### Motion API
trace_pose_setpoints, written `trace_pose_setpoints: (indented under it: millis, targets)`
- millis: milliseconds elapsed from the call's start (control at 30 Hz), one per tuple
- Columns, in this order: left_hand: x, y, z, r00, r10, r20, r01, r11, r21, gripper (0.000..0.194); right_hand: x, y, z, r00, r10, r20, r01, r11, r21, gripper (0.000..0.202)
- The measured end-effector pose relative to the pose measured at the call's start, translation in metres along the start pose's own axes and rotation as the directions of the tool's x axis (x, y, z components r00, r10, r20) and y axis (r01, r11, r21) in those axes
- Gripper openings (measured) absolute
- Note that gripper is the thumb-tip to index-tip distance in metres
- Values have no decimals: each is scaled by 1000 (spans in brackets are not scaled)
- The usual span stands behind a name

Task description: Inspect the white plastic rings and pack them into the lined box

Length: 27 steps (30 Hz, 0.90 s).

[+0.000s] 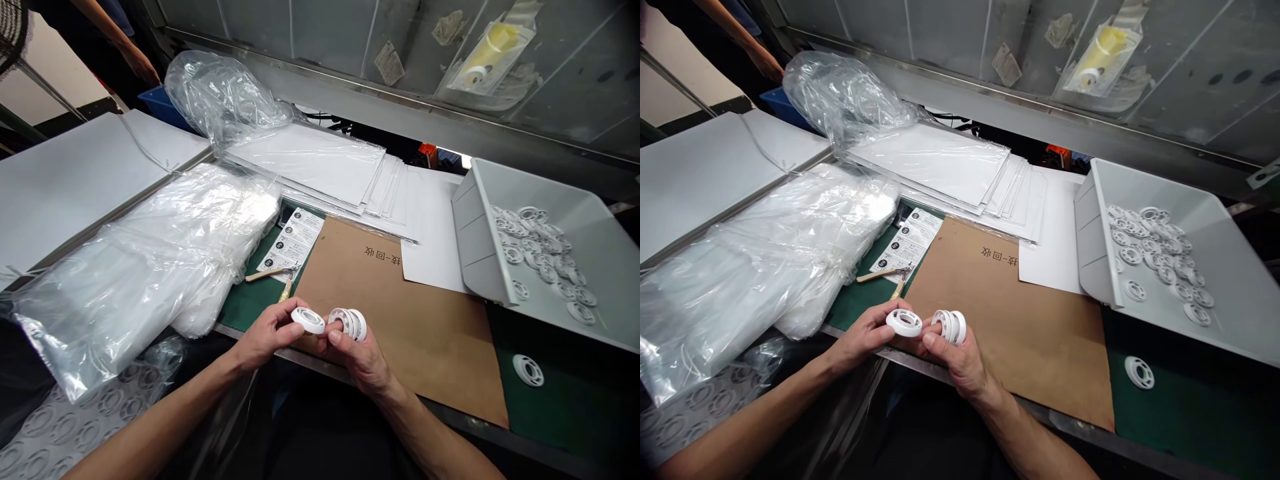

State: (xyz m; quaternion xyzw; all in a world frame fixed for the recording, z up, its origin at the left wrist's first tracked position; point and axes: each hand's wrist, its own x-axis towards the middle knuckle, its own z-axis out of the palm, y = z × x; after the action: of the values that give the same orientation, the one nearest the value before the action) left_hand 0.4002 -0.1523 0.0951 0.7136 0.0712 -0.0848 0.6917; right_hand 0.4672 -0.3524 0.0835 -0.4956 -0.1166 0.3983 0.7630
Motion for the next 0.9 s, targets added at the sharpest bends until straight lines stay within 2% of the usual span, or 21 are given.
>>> trace_pose_setpoints:
  millis: [233,467,567,633,700,800,900]
  targets:
    - [0,0,-2,996,-36,77,40,998,-48,50,-1,-2,3,1000,-15,1,15,997,71,25]
    - [0,4,-2,992,-33,120,43,996,-84,53,-1,-1,2,999,-29,-23,30,998,54,29]
    - [-2,3,-1,995,46,86,-48,999,16,44,0,0,0,999,-40,-11,41,999,28,30]
    - [-4,1,1,983,185,8,-183,966,185,37,0,1,-1,999,-42,-18,43,999,29,29]
    - [-6,-3,3,930,364,-52,-319,870,376,42,1,2,-2,998,-41,-39,43,998,51,25]
    - [-6,-11,5,803,594,-43,-471,678,565,50,1,3,-4,998,-49,-48,53,996,74,19]
    - [-4,-14,4,706,708,14,-533,519,669,49,1,5,-5,997,-57,-43,60,995,76,17]
